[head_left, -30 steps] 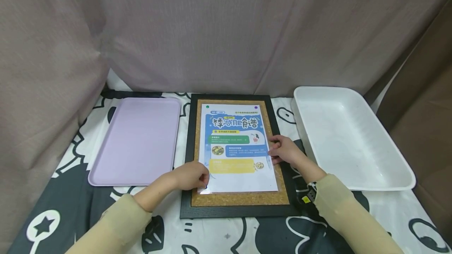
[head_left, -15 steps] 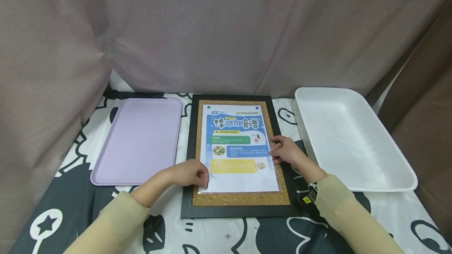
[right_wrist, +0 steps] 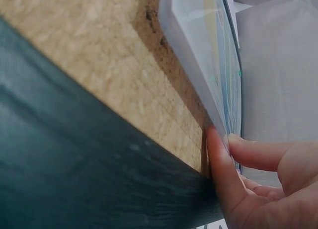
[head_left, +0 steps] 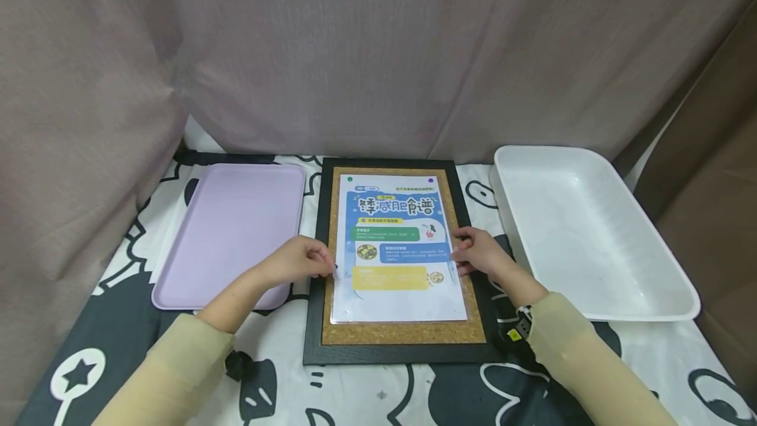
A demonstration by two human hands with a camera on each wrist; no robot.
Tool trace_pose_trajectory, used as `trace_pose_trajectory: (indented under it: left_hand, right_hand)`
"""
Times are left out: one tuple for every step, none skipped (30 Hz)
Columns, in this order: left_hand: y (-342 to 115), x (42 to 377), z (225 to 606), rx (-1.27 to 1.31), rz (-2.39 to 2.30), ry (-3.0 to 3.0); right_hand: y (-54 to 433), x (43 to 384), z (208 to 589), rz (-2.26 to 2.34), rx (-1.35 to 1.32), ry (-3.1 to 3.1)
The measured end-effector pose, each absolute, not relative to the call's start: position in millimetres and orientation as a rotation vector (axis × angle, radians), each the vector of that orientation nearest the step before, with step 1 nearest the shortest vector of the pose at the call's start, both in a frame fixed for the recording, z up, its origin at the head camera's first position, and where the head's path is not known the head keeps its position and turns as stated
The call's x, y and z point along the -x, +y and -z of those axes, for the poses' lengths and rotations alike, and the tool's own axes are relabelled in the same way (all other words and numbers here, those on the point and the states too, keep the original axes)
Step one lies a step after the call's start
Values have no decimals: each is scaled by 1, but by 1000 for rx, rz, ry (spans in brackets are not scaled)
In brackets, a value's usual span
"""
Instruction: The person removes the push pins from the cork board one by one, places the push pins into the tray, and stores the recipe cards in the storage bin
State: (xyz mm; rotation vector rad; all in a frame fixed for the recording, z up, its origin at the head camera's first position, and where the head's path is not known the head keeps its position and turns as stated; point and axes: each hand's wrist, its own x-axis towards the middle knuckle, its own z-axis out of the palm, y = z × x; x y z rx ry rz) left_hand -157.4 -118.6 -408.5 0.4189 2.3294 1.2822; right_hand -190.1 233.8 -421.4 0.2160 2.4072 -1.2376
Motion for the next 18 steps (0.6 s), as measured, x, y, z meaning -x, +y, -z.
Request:
trace_pose_trajectory:
  left_hand:
    - [-120,159,408,-390,-1292,2349]
    - [-122,160,407,-347,-1302,2369]
    - [-124,161,407,-311,-1314,2387]
    - [-125,163,407,-276,-1321,2408]
    - [-127,164,407,-251,-1328,2428]
    - [-128,165,407,-224,-1343,2442]
    - [-130,166,407,-201,-1360,2455]
    - [-132,167,408,-172,-1382,2464]
    - [-134,169,408,-156,-1406,2471]
    - [-136,170,408,-140,-1431,2476]
    - [-137,171,408,-119,-1453,2480]
    - [-139,171,408,-99,-1477,2480]
    - [-141,172,407,-79,-1498,2481]
    - [-142,173,407,-64,-1516,2484]
    - [-144,174,406,-48,-1537,2482]
    - [-145,175,406,-25,-1554,2481]
    - [-147,175,405,-2,-1565,2484]
    - [-149,177,405,17,-1578,2487]
  right_hand:
    - [234,190,421,1239,-214,2407]
    - [234,190,421,1239,-210,2407]
    - [233,190,421,1240,-216,2406]
    - [233,190,420,1239,-216,2407]
    - [233,189,420,1240,-216,2407]
    - [233,189,420,1239,-212,2408]
    - [233,189,420,1239,-213,2409]
    - [233,189,420,1239,-213,2410]
    - [233,189,420,1241,-214,2411]
    - [233,189,419,1239,-210,2413]
    - [233,189,420,1239,-210,2414]
    - [233,189,420,1238,-209,2414]
    - [233,189,420,1238,-211,2414]
    - [233,189,420,1237,-212,2414]
    - [233,189,420,1237,-212,2414]
    - [234,189,420,1236,-212,2414]
    - [234,189,421,1236,-212,2414]
    - [234,189,421,1236,-213,2414]
